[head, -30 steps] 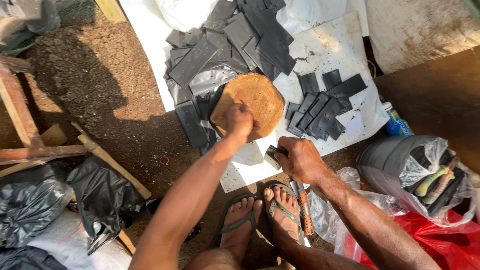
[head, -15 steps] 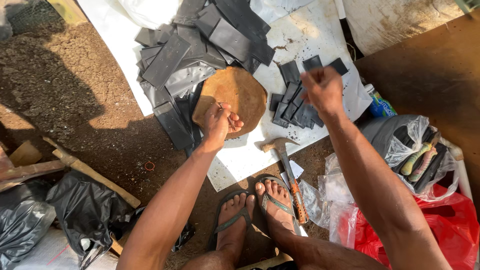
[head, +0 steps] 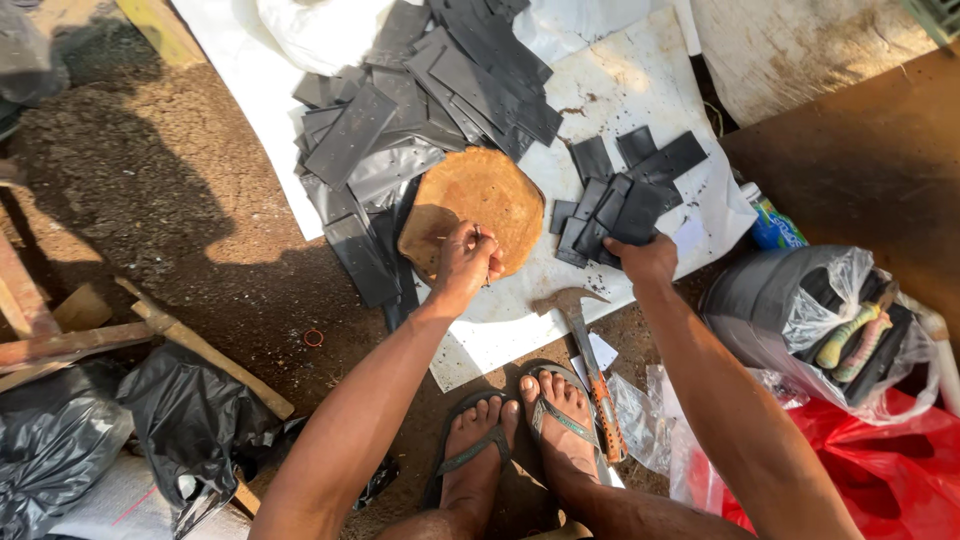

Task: The person repeatedly places small black rubber pieces on a wooden block and strikes them with a hammer. They occasionally pause to pick up and inspect a stack of similar pieces, then resume hammering individual items one at a time.

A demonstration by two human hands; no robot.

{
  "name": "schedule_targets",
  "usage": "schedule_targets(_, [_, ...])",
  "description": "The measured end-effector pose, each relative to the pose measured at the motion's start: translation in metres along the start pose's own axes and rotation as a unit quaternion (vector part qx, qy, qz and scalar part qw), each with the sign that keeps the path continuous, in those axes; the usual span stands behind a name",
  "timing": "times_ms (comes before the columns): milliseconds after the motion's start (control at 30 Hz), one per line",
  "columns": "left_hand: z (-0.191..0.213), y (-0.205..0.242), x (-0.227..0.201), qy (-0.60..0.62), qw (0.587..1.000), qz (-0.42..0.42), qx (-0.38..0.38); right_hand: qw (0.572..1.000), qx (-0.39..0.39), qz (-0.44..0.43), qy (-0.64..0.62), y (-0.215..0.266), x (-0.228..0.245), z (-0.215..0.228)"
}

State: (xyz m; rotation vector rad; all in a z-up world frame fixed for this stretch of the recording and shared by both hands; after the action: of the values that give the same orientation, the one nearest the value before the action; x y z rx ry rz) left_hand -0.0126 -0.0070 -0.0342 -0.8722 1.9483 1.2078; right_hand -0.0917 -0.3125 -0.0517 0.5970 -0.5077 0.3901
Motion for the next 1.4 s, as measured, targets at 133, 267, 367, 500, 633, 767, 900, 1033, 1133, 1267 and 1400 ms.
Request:
schedule_targets(133, [0.010,0.004,-0.010,-0.001,0.999,0.012,-0.046,0.985,0.047,0.017,-0.163,0.001,-0.006,0.013])
schedule_targets(267, [0.015,0.010,-0.033,-0.012,0.994,0.011,-0.106,0.975,0.034,0.114,-0.189,0.033,0.025,0.026])
schedule_targets(367, [0.016,0.014,-0.054,-0.017,0.993,-0.026,-0.110,0.961,0.144,0.181,-0.153,0.072,0.065,0.032])
schedule_targets(500, [0.025,0.017,-0.067,0.011,0.992,-0.074,-0.097,0.897,0.347,0.236,-0.140,0.108,0.117,0.013])
schedule_targets(633, [0.044,0.017,-0.047,-0.069,0.986,-0.067,-0.134,0.912,0.358,0.192,-0.051,0.112,0.136,-0.012])
schedule_targets(767, [0.062,0.007,-0.030,-0.041,0.977,-0.161,-0.136,0.908,0.363,0.186,-0.093,0.104,0.137,-0.032])
schedule_targets(900, [0.080,0.010,-0.029,-0.466,0.766,-0.281,-0.341,0.935,0.277,0.221,-0.004,0.097,0.124,-0.037])
schedule_targets(1033, [0.085,0.006,-0.033,-0.292,0.868,-0.238,-0.324,0.899,0.211,0.355,0.146,0.102,0.104,-0.030])
schedule_targets(1133, [0.064,-0.005,-0.034,-0.087,0.946,-0.213,-0.227,0.831,0.219,0.409,0.307,0.125,0.087,-0.033])
schedule_targets(1267, [0.024,-0.008,-0.033,-0.057,0.967,-0.223,-0.109,0.764,0.171,0.491,0.381,0.147,0.080,-0.035])
schedule_targets(1400, [-0.002,0.004,-0.040,-0.220,0.944,-0.228,-0.091,0.758,0.208,0.436,0.438,0.150,0.084,-0.036])
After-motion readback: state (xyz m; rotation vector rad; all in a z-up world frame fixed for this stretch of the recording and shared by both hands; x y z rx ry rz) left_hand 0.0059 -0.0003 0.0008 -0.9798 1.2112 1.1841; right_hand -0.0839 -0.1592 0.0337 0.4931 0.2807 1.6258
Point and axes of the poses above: each hand's wrist, its own y-axis away from the middle knuckle, its own z-axis out of the back of the hand, x = y × z, the point moved 1 cm from there along -y, towards the middle knuckle, and after that the axes turned 2 degrees about -z, right-handed, at the moved point
